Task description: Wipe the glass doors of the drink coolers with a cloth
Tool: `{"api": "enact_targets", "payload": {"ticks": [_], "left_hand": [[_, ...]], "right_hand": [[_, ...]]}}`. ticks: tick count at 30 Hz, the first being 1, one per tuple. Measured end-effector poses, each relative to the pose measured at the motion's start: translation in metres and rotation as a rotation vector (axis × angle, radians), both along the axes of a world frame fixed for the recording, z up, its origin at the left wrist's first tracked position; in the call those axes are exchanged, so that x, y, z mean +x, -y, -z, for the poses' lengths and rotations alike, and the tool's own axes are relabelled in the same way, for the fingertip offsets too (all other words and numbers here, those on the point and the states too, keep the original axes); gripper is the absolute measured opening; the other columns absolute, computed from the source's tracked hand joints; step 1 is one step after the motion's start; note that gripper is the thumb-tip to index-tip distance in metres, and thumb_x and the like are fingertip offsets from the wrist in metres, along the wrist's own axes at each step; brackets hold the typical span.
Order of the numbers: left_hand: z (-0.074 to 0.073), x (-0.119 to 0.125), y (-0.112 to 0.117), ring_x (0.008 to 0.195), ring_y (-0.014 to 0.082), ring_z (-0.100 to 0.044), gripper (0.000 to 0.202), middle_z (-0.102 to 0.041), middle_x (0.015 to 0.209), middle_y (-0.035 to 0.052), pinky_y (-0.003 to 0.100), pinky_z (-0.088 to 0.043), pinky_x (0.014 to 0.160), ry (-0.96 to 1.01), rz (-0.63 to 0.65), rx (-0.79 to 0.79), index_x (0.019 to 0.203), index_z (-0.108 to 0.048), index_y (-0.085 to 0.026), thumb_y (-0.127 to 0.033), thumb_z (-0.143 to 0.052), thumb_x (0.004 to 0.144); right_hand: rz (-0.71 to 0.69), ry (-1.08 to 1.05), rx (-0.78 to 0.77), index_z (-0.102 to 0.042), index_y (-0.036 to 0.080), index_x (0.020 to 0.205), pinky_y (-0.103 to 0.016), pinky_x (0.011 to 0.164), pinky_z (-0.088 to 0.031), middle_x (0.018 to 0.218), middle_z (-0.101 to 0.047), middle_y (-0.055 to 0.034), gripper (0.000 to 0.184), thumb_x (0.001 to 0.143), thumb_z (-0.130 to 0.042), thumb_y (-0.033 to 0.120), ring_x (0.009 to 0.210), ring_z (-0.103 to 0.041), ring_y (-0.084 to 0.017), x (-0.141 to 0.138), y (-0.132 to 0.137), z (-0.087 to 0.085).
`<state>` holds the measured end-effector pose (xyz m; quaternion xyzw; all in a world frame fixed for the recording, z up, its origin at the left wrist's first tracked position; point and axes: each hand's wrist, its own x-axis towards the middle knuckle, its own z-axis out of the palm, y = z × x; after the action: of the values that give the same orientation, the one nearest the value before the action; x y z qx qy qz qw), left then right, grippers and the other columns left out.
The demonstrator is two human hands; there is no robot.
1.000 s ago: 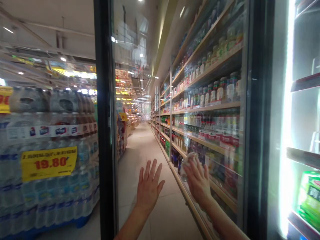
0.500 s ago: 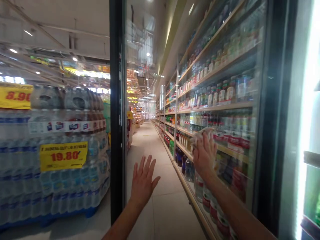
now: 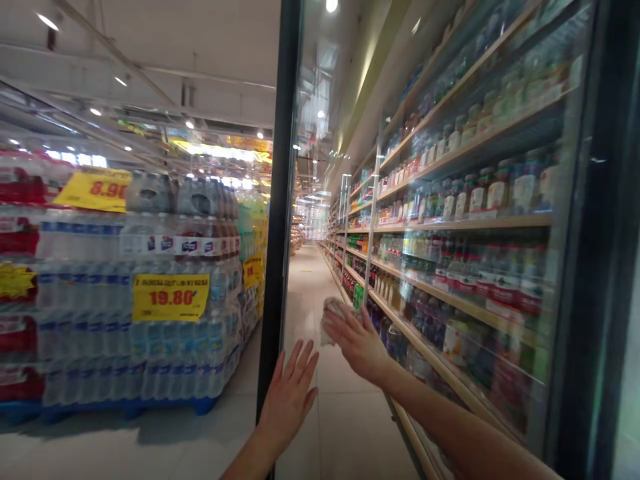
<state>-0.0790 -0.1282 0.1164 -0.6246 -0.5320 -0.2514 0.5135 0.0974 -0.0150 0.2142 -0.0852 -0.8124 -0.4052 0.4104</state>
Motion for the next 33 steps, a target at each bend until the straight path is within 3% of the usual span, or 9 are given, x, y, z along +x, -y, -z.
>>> {"api": "enact_targets", "payload": {"ticks": [2, 7, 11, 13, 18, 23, 28, 30, 33], "left_hand": [[0.001, -0.009, 0.01, 0.135, 0.0215, -0.027, 0.047, -0.044, 0.138, 0.006, 0.041, -0.016, 0.112, -0.012, 0.009, 0.014, 0.128, -0.046, -0.018, -0.02, -0.049, 0.081], [-0.016, -0.03, 0.025, 0.137, 0.0243, -0.022, 0.053, -0.042, 0.139, 0.013, 0.044, -0.02, 0.111, 0.087, -0.014, 0.093, 0.134, -0.037, -0.013, -0.023, -0.048, 0.083], [-0.026, -0.044, 0.03, 0.137, 0.0257, -0.021, 0.056, -0.04, 0.139, 0.0157, 0.045, -0.022, 0.11, 0.137, -0.032, 0.133, 0.136, -0.033, -0.012, -0.024, -0.048, 0.084], [-0.028, -0.051, 0.032, 0.137, 0.0249, -0.021, 0.057, -0.04, 0.139, 0.0156, 0.044, -0.021, 0.111, 0.14, -0.033, 0.149, 0.137, -0.031, -0.013, -0.024, -0.048, 0.084], [-0.042, -0.059, 0.031, 0.137, 0.025, -0.02, 0.059, -0.036, 0.142, 0.0159, 0.045, -0.022, 0.11, 0.163, -0.033, 0.192, 0.139, -0.027, -0.015, -0.025, -0.048, 0.085], [-0.071, -0.057, 0.025, 0.137, 0.0268, -0.021, 0.057, -0.034, 0.143, 0.0167, 0.047, -0.025, 0.107, 0.144, -0.014, 0.203, 0.137, -0.029, -0.014, -0.026, -0.049, 0.085], [-0.107, -0.041, 0.011, 0.137, 0.0269, -0.02, 0.052, -0.035, 0.142, 0.017, 0.047, -0.024, 0.108, 0.126, 0.034, 0.243, 0.134, -0.034, -0.014, -0.027, -0.047, 0.086], [-0.119, -0.033, 0.006, 0.137, 0.0272, -0.019, 0.052, -0.034, 0.142, 0.0173, 0.048, -0.024, 0.108, 0.13, 0.055, 0.26, 0.134, -0.034, -0.013, -0.027, -0.047, 0.086], [-0.133, -0.025, -0.001, 0.137, 0.0265, -0.02, 0.053, -0.035, 0.142, 0.017, 0.047, -0.024, 0.108, 0.111, 0.078, 0.274, 0.135, -0.033, -0.014, -0.029, -0.047, 0.086]], "right_hand": [[-0.04, 0.113, 0.039, -0.052, 0.023, 0.123, -0.047, 0.113, 0.005, 0.143, -0.04, 0.0001, 0.039, 0.085, -0.043, 0.018, 0.141, -0.008, -0.019, -0.014, 0.002, -0.001], [0.019, -0.15, -0.117, -0.047, 0.021, 0.129, -0.054, 0.111, 0.003, 0.144, -0.036, -0.0049, 0.046, 0.084, -0.042, 0.013, 0.141, -0.008, -0.023, -0.054, 0.01, -0.023], [-0.105, 0.151, -0.012, -0.052, 0.021, 0.123, -0.048, 0.114, 0.002, 0.144, -0.037, -0.0034, 0.037, 0.087, -0.041, 0.021, 0.14, -0.013, -0.02, -0.068, 0.02, 0.001], [-0.141, 0.233, 0.03, -0.053, 0.02, 0.121, -0.046, 0.114, 0.003, 0.144, -0.037, -0.0025, 0.035, 0.088, -0.041, 0.022, 0.139, -0.015, -0.019, -0.071, 0.023, 0.004], [-0.033, -0.099, -0.113, -0.05, 0.018, 0.125, -0.055, 0.11, 0.007, 0.144, -0.037, -0.0069, 0.041, 0.085, -0.042, 0.015, 0.14, -0.013, -0.025, -0.085, 0.02, -0.029], [-0.117, 0.148, -0.001, -0.051, 0.022, 0.124, -0.05, 0.113, 0.004, 0.143, -0.038, -0.0052, 0.04, 0.084, -0.043, 0.018, 0.14, -0.015, -0.02, -0.083, 0.014, -0.051], [0.003, -0.216, -0.135, -0.048, 0.021, 0.127, -0.057, 0.11, 0.001, 0.144, -0.037, -0.0063, 0.044, 0.084, -0.041, 0.015, 0.139, -0.015, -0.025, -0.078, 0.011, -0.102], [-0.003, -0.194, -0.111, -0.049, 0.021, 0.126, -0.056, 0.11, 0.0, 0.145, -0.036, -0.0068, 0.043, 0.084, -0.042, 0.017, 0.139, -0.016, -0.026, -0.073, 0.011, -0.105], [-0.075, 0.053, 0.023, -0.051, 0.022, 0.123, -0.053, 0.111, -0.002, 0.143, -0.039, -0.0057, 0.039, 0.084, -0.044, 0.02, 0.138, -0.019, -0.023, -0.065, 0.008, -0.1]]}}
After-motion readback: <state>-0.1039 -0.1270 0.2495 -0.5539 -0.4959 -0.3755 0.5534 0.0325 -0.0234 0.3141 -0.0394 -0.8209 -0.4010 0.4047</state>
